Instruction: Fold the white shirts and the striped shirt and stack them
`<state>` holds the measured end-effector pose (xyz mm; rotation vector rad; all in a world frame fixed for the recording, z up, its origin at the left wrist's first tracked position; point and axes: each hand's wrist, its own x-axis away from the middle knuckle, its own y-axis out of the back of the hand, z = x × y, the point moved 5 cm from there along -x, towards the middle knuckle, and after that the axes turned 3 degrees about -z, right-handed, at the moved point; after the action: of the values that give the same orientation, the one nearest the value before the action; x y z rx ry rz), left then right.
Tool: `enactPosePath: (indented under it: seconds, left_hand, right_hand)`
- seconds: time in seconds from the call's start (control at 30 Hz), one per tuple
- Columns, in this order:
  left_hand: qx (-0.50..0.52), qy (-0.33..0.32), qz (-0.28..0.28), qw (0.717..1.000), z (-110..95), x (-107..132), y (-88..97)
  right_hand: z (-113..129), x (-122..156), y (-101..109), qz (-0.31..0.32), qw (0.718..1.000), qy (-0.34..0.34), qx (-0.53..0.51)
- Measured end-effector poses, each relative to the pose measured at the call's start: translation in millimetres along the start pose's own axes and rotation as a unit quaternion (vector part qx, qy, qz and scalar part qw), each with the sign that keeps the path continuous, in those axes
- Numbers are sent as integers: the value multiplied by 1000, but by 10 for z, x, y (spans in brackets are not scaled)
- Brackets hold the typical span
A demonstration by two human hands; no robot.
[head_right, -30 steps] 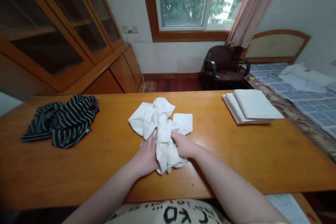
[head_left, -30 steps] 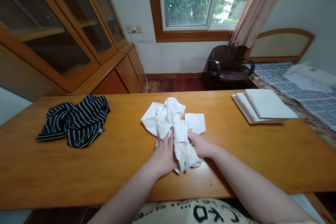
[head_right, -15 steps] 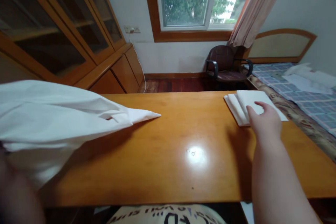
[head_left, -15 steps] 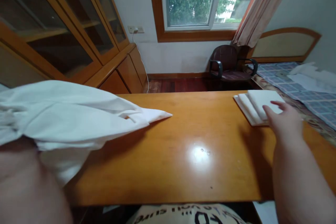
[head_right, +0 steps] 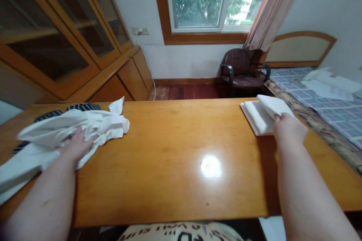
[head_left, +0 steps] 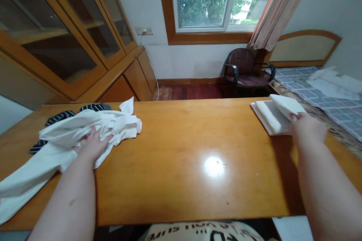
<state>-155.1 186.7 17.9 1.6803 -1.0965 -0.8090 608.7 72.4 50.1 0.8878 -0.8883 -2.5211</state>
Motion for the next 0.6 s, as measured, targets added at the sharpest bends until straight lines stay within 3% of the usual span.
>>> enactPosePath:
  seconds: [0.1,0.17,0.23,0.27,0.33,0.4,0.47,0.5,0.6]
  left_hand:
    - [-12,8,-20,1000,3,38,78]
    - [-5,-7,-93,996,-203,174,188]
    - [37,-70,-188,979,-591,425,204]
    - [83,-127,-201,968,-836,584,131]
    - [181,-239,-130,945,-1339,924,-172]
    - [252,-293,7,922,-1750,1251,-572]
    - [287,-319,105,897,-2021,1516,-903]
    - [300,-329,132,886,-2104,1608,-1020]
    - [325,-339,158,869,-2196,1720,-1192]
  right_hand:
    - [362,88,314,-21,999,26,-6]
    - [628,244,390,-26,991,21,-132]
    - [893,488,220,41,943,-5,-330]
    - [1010,649,63,81,906,-34,-415]
    - [1248,1070,-367,220,836,-70,-497]
    - [1378,1554,-774,328,812,-94,-474]
    - [1397,1990,-1066,399,819,-88,-402]
    - [1382,2143,-1143,404,836,-67,-365]
    - [1363,2361,-1166,375,876,52,-300]
